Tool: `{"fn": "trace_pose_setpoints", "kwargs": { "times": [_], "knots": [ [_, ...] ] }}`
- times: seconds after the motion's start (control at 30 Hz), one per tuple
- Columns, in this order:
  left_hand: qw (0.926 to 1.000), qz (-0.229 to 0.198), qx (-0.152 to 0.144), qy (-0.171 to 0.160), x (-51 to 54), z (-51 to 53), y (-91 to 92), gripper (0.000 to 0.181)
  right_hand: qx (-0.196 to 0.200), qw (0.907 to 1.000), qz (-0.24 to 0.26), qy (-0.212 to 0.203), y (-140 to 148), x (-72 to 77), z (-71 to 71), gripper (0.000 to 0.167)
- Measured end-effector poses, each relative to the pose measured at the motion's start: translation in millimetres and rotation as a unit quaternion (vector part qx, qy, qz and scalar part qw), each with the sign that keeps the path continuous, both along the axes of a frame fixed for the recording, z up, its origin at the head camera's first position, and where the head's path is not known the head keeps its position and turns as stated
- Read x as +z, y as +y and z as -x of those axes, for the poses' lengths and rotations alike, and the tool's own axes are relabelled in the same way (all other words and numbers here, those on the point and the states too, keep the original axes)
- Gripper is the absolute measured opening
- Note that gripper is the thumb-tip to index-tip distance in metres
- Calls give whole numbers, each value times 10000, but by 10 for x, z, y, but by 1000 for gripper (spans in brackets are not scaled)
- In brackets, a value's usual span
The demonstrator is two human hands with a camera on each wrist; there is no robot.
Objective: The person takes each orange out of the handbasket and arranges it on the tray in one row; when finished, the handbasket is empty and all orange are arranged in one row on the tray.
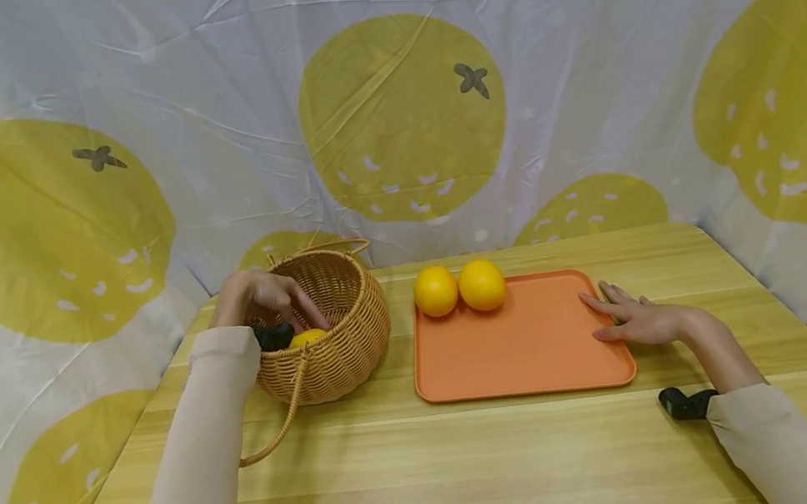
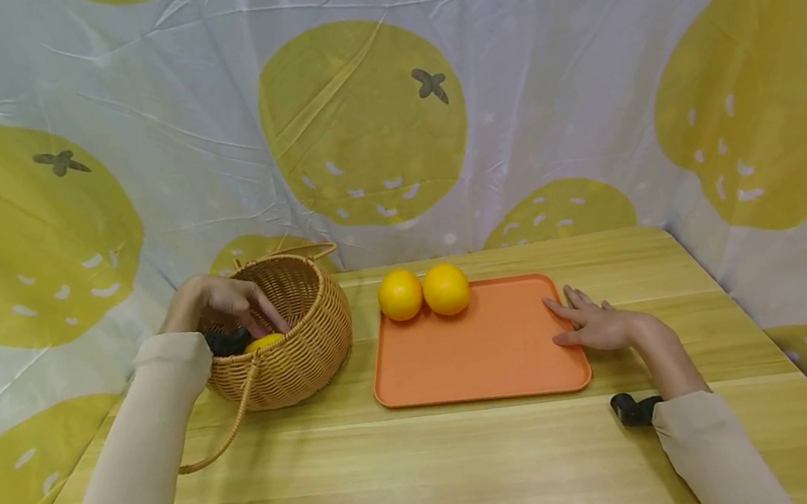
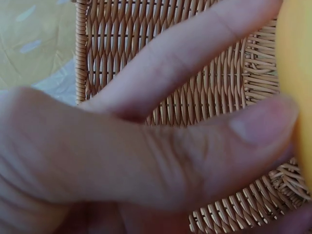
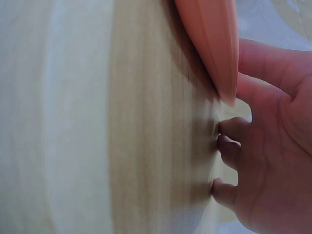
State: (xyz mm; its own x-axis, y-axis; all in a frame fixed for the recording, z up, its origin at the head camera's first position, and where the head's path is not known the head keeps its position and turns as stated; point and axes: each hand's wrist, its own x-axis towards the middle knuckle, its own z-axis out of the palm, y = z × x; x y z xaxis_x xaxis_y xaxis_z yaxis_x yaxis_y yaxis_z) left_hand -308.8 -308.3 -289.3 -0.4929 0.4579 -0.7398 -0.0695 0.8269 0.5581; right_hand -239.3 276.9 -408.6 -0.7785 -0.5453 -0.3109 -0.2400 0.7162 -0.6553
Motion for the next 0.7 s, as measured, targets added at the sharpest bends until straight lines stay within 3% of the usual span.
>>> {"fn": "trace_pose_setpoints", "kwargs": {
  "times": [0.07, 0.27, 0.47, 0.7],
  "knots": [
    [10000, 3, 79, 49, 6, -11, -12, 55, 10, 10000, -34, 29, 0, 2, 2, 89],
    [9990, 257, 299, 231, -4, -50, -26, 31, 51, 10000, 28, 2, 18, -31, 21, 90],
    [9969, 590, 451, 260, -23, -83, -45, 31, 72, 9998, 163, -25, 35, -40, 20, 91],
    [9995, 75, 214, 208, -19, -74, -29, 32, 115, 9998, 150, 46, 50, -66, 19, 89]
  ]
}}
